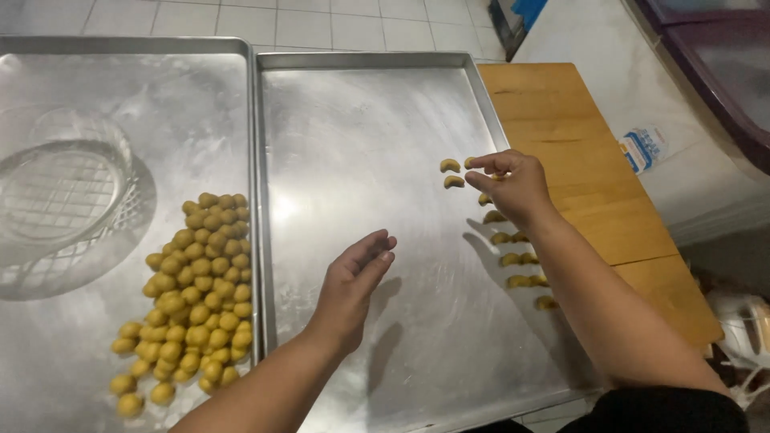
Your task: The person is taking small balls of dough, rolling them between their hands to smooth them, and then shaping them into crescent shapes on a metal baking tray.
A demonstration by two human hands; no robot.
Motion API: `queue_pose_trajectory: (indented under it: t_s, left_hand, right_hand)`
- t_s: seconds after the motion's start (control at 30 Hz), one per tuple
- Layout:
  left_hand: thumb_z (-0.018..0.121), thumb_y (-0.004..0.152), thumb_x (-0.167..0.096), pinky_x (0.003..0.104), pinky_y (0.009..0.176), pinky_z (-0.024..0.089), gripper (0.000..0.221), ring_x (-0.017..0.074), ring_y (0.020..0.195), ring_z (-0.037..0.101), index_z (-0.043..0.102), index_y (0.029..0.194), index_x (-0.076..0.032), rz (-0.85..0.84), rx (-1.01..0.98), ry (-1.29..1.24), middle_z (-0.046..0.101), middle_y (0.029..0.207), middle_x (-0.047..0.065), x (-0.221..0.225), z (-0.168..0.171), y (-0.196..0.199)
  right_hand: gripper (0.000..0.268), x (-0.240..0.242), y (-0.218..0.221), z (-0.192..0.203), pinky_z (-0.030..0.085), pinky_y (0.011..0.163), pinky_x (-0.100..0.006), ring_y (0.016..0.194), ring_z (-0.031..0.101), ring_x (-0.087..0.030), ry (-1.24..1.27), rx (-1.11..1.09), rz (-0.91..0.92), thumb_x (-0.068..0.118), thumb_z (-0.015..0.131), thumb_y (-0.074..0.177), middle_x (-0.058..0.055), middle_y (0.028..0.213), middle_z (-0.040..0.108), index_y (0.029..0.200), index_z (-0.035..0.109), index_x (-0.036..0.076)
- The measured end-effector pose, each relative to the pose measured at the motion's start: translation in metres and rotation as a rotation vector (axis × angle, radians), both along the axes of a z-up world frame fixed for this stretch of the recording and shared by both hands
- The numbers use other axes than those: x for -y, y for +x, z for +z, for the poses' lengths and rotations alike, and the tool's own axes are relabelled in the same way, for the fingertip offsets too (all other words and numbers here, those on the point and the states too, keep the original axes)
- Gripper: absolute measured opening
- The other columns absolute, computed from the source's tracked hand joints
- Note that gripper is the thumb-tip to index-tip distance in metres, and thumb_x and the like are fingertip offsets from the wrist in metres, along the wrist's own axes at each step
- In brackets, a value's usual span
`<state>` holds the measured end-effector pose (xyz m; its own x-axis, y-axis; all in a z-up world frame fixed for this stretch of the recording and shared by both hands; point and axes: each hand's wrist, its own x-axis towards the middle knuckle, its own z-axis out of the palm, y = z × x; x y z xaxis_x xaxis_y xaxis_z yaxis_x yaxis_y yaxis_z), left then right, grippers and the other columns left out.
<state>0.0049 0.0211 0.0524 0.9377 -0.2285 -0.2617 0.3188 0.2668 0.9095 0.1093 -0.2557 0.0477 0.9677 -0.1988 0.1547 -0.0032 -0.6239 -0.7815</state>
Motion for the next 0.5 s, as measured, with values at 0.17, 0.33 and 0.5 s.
queue_pose_trajectory:
  t_s: [0.17,0.33,0.5]
  left_hand:
    - [0.066,0.093,-0.025,0.053,0.115,0.039,0.061,0.0443,0.139,0.048,0.051,0.145,0.004,0.125,0.152,-0.063,0.056,0.143,0.03,-0.037,0.004,-0.013]
    - [0.068,0.094,-0.017,0.047,0.114,0.042,0.05,0.0292,0.134,0.053,0.058,0.139,0.001,0.341,0.321,-0.03,0.062,0.137,0.021,-0.098,-0.007,-0.031]
    - [0.056,0.098,-0.021,0.048,0.114,0.036,0.048,0.0254,0.13,0.057,0.056,0.141,-0.001,0.598,0.121,-0.211,0.064,0.134,0.013,-0.149,-0.02,-0.048]
  right_hand:
    - [0.025,-0.057,-0.024,0.016,0.051,0.082,-0.032,0.092,0.062,-0.018,-0.057,-0.014,0.223,0.014,0.088,0.081,-0.007,0.092,0.07,0.105,0.081,0.017]
    - [0.03,-0.141,-0.039,0.003,0.056,0.081,-0.032,0.091,0.069,-0.021,-0.087,0.035,0.488,0.01,0.088,0.078,-0.008,0.092,0.076,0.107,0.081,0.014]
    - [0.031,-0.223,-0.042,-0.017,0.059,0.079,-0.038,0.091,0.073,-0.029,-0.085,0.095,0.712,0.003,0.085,0.078,-0.012,0.095,0.077,0.108,0.079,0.009]
